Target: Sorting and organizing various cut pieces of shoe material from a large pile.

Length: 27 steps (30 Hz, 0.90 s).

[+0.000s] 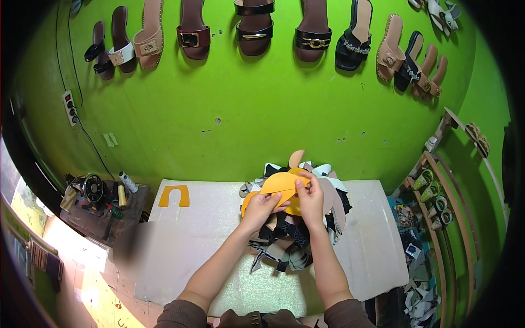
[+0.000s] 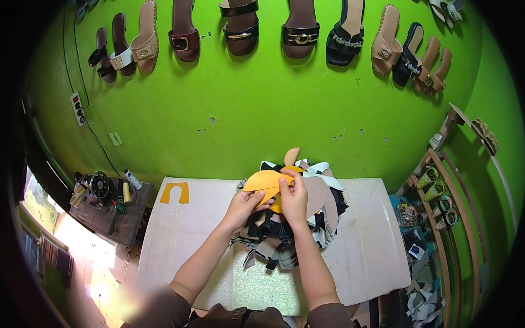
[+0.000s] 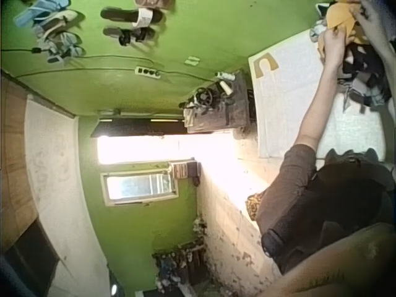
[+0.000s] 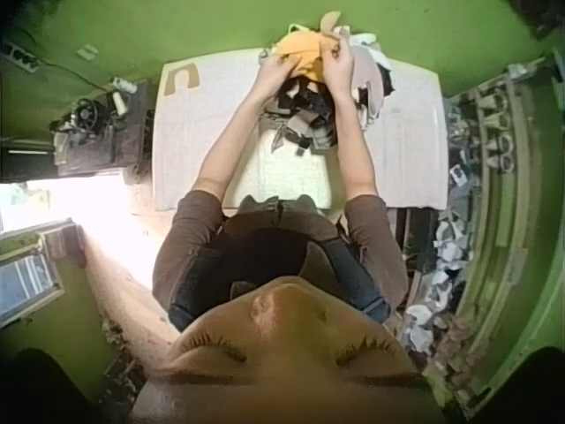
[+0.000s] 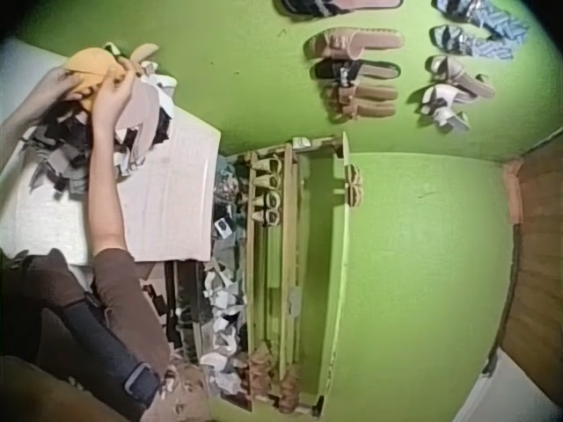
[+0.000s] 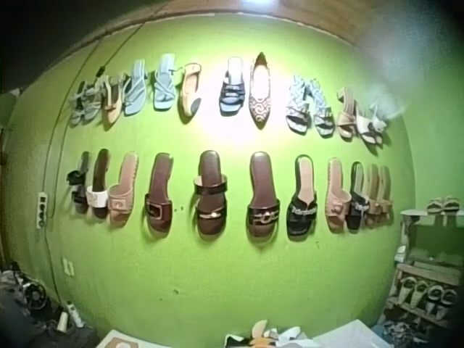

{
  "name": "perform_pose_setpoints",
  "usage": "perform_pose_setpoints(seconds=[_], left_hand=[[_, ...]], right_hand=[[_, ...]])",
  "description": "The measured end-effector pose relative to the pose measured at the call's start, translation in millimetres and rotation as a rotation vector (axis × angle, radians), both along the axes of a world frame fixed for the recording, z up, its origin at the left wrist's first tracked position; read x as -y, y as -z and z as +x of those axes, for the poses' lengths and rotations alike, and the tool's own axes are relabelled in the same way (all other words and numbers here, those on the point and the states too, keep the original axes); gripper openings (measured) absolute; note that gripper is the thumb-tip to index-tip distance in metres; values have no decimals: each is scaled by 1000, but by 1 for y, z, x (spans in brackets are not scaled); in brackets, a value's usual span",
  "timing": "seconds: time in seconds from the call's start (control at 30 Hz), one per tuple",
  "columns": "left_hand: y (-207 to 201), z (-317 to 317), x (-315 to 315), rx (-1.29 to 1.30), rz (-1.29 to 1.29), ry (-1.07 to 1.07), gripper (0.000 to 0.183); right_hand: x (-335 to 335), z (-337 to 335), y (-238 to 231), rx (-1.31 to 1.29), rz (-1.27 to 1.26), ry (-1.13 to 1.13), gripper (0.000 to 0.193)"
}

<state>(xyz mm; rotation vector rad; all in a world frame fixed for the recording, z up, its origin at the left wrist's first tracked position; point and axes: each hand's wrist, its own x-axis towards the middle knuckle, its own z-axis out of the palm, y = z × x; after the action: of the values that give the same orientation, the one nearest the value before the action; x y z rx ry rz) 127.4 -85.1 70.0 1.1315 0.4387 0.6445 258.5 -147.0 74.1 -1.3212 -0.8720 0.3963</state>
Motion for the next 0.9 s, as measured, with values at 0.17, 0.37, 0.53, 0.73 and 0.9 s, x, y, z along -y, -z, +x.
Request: perform_pose_setpoints(seconds=[0.17,0.37,0.53,0.73,0.9], left_hand=[[12,-26,-9,-100,156,-12,29],[17,-47,-3,-219,216,136,27],[34,-64,-13,-183,100,153,28],[27,-80,1,-160,-36,75,37],[33,-99,4,-160,121,148,32]], right_hand=[[18,-2,-6,601,50,37,28],[24,-5,-8,434,-76,-148,21],[43,-9,-24,14,95,-236,18],[41,-43,-16,627,-195,-368,23],[32,-70,-2,803,-206,-339,23]])
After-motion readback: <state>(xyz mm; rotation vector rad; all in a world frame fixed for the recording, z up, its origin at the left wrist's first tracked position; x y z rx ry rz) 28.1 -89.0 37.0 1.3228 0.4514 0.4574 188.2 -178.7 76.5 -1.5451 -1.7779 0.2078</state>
